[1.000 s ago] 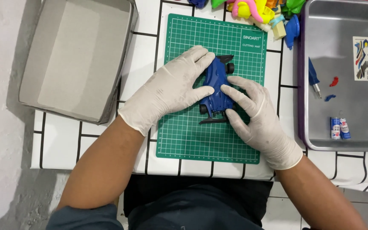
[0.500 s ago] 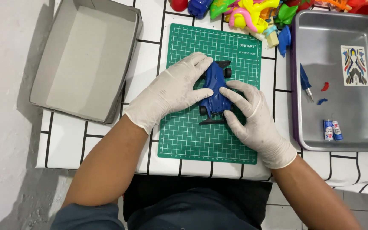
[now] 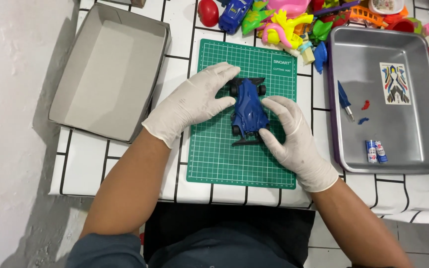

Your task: Assembling a small plastic toy car by fitting various components like the chassis, motor, and body panels together on a cutting mat.

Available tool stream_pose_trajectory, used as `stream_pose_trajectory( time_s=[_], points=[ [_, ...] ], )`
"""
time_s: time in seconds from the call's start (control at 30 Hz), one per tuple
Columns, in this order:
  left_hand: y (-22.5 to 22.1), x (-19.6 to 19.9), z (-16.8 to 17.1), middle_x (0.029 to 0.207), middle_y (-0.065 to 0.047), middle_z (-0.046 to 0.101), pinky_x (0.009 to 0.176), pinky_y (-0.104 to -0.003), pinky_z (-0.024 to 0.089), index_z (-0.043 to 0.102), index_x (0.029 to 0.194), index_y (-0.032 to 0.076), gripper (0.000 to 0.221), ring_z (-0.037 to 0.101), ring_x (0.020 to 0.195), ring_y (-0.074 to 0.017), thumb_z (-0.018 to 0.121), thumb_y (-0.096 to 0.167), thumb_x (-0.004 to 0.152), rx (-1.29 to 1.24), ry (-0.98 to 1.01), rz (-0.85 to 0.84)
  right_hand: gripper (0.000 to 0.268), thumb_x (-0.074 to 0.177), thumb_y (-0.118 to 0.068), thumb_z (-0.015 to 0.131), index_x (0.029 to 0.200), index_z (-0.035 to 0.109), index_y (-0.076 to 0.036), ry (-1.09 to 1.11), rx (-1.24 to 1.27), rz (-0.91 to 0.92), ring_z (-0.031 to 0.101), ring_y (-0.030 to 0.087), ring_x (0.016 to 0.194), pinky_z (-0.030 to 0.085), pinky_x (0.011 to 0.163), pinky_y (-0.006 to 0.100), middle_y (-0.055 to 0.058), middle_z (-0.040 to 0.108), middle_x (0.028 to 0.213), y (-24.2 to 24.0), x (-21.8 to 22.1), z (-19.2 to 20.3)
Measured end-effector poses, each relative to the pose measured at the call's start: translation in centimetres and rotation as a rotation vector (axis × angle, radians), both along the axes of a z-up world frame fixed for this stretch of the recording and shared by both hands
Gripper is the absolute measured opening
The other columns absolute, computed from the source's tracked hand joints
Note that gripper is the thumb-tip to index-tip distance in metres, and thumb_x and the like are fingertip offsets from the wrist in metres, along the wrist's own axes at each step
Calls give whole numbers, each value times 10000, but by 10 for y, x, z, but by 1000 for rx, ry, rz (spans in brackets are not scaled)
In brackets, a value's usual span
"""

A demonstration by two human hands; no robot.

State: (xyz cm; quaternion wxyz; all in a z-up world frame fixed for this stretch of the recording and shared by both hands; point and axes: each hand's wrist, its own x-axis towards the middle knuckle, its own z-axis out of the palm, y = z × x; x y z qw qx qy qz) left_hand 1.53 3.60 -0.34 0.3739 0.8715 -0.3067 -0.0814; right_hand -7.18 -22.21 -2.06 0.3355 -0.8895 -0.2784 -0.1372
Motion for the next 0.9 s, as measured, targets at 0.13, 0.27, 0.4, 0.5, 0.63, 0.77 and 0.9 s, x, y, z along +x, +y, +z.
stream_pose_trajectory(
  time_s=[0.13, 0.27, 0.4, 0.5, 0.63, 0.77, 0.9],
  points=[
    [2, 5, -9, 1438, -158, 592, 1248, -439, 283, 508, 1487, 67, 641, 453, 1447, -322, 766, 157, 908, -22, -15, -9, 514, 1002, -292, 622, 1472, 531, -105, -24, -10, -40, 560, 384, 1282, 449, 1091, 524, 159, 545, 1356, -2, 0, -1],
    [1, 6, -12, 1411, -159, 617, 1239, -445, 302, 548, 1458, 69, 608, 477, 1428, -324, 777, 152, 902, -50, -37, -7, 489, 997, -243, 635, 1457, 547, -100, -42, -10, -76, 569, 379, 1257, 452, 1084, 524, 150, 550, 1318, -3, -1, -3],
    [6, 4, 4, 1377, -140, 640, 1221, -442, 335, 587, 1427, 111, 448, 512, 1394, -302, 699, 192, 1001, -164, -60, 41, 402, 1028, -177, 600, 1420, 581, -91, -104, -14, -110, 578, 363, 1230, 461, 1070, 496, 132, 555, 1274, -9, 4, -10],
    [10, 11, 4, 1125, -110, 686, 950, -416, 511, 678, 1155, 73, 176, 639, 1075, -278, 650, 125, 990, -276, -397, 130, 273, 1051, -75, 598, 1320, 567, -43, -141, -9, -118, 584, 338, 1150, 498, 1018, 472, 184, 573, 1236, -5, -3, 9],
    [28, -1, -13, 1028, -56, 727, 885, -390, 517, 713, 1025, 117, 84, 653, 999, -239, 647, 142, 980, -245, -414, 231, 36, 1058, -47, 654, 1090, 639, -49, -417, -1, -110, 615, 313, 982, 446, 930, 459, 112, 659, 1026, -4, 3, 7],
    [40, -14, -48, 920, 17, 664, 957, -360, 512, 719, 1013, 240, 101, 652, 961, -208, 773, 216, 932, -182, -452, 256, 133, 946, -103, 802, 1068, 758, -131, -357, -29, -100, 581, 279, 1138, 467, 1030, 453, 21, 691, 1034, 9, 14, 1],
    [37, -13, -60, 941, 7, 620, 947, -356, 525, 689, 1107, 243, 189, 625, 991, -213, 728, 184, 931, -74, -516, 310, 82, 946, -199, 758, 1024, 768, -178, -296, -327, 26, 636, 271, 1107, 475, 1020, 474, 12, 726, 983, 46, 32, 37]
  ],
)
